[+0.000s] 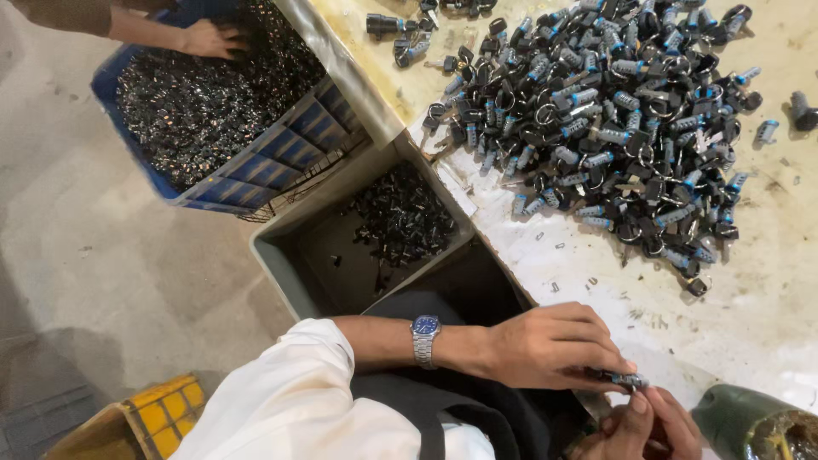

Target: The person assembles small keychain components by hand, inserting a metal piece into a plastic housing and applying a substance with a red brush. The person handles each unit individually and places finished items into a bin.

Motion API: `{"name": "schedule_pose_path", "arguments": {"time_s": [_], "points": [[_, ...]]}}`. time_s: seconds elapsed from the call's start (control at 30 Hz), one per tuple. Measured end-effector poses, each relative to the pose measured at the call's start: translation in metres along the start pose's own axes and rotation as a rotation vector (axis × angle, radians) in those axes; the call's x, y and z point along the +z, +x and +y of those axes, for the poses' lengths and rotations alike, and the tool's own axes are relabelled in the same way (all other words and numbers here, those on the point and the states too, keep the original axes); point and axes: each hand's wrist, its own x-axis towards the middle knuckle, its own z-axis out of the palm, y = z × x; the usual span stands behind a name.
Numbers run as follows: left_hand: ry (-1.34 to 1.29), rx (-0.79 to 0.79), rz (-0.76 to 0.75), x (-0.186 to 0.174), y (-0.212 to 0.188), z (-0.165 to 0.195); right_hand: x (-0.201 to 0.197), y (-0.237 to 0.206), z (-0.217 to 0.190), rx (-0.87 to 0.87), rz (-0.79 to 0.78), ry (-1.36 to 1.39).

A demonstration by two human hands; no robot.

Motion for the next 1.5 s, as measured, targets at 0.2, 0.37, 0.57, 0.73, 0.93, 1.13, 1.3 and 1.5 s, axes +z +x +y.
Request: {"name": "schedule_pose_path", "arguments": {"time_s": [0.2,0.37,0.57,0.73,0.93,1.13,1.3,1.5], "points": [[0.074,0.067,-0.020,0.001,-0.002,0.002,-0.017,-0.004,0.024,-0.138,-0.139,0.047],[0.223,0.243,-0.077,-0.010,-0.001,0.005,-0.048,0.031,0.061,-0.078,-0.405,-0.036],[0.195,0.314,-0.125,-0.016,0.001,0.003,-0.063,0.057,0.070,0.113,-0.515,-0.102],[0.179,0.350,-0.202,-0.015,0.001,0.000,-0.059,0.044,0.059,0.044,-0.511,-0.040],[0.106,0.209,-0.225,-0.008,-0.003,0.000,-0.067,0.083,0.068,0.164,-0.681,-0.090],[0.302,0.174,-0.224,0.002,-0.015,0.011,-0.063,0.058,0.072,0.202,-0.618,-0.071],[0.199,0.168,-0.235,0.016,-0.005,0.020,-0.062,0.058,0.073,0.230,-0.593,-0.019],[-0.022,-0.043,-0.092,0.003,-0.008,0.010,-0.069,0.032,0.060,0.229,-0.335,0.035]]}}
